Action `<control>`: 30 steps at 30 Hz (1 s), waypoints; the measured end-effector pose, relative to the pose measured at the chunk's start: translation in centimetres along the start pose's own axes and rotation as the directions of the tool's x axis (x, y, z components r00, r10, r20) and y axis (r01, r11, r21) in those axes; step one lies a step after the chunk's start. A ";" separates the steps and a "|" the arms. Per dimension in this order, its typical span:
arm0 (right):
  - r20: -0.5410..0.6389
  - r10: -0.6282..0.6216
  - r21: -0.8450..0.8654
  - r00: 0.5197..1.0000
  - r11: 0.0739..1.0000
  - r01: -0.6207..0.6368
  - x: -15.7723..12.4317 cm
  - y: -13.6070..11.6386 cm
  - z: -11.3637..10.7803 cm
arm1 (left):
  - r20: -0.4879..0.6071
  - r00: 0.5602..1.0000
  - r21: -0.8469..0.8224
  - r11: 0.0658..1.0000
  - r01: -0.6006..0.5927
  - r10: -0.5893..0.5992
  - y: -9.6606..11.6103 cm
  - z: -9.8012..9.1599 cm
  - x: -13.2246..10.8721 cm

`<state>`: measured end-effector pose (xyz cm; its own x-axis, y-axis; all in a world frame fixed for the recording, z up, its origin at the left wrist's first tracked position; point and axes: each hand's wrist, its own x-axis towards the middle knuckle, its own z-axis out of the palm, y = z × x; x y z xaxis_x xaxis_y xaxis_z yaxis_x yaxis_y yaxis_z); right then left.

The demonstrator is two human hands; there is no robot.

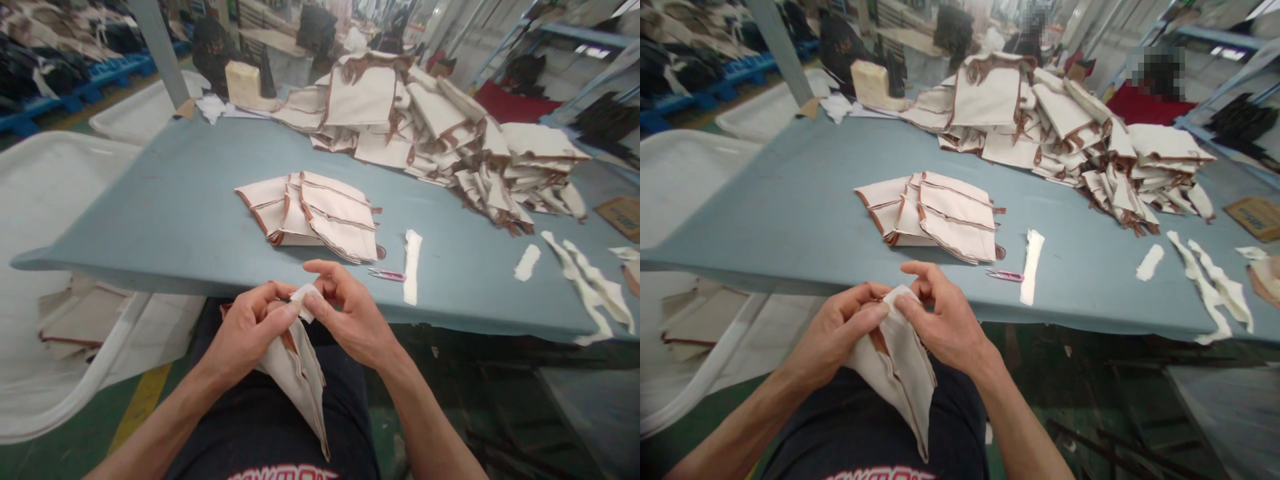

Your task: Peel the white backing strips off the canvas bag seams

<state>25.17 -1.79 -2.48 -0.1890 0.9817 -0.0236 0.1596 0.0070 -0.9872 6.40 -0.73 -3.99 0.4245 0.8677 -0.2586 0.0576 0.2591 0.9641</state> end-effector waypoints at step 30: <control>-0.087 0.259 0.685 0.962 0.716 -0.131 -4.3 6.8 4.8 | 0.042 0.998 0.072 0.996 -0.058 0.055 -0.7 -0.1 -2.7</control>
<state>22.46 -6.90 -9.81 -0.0558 0.9626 -0.2650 -0.5248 -0.2541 -0.8125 5.12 -3.17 -3.98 0.4643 0.8623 -0.2022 0.0973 0.1773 0.9793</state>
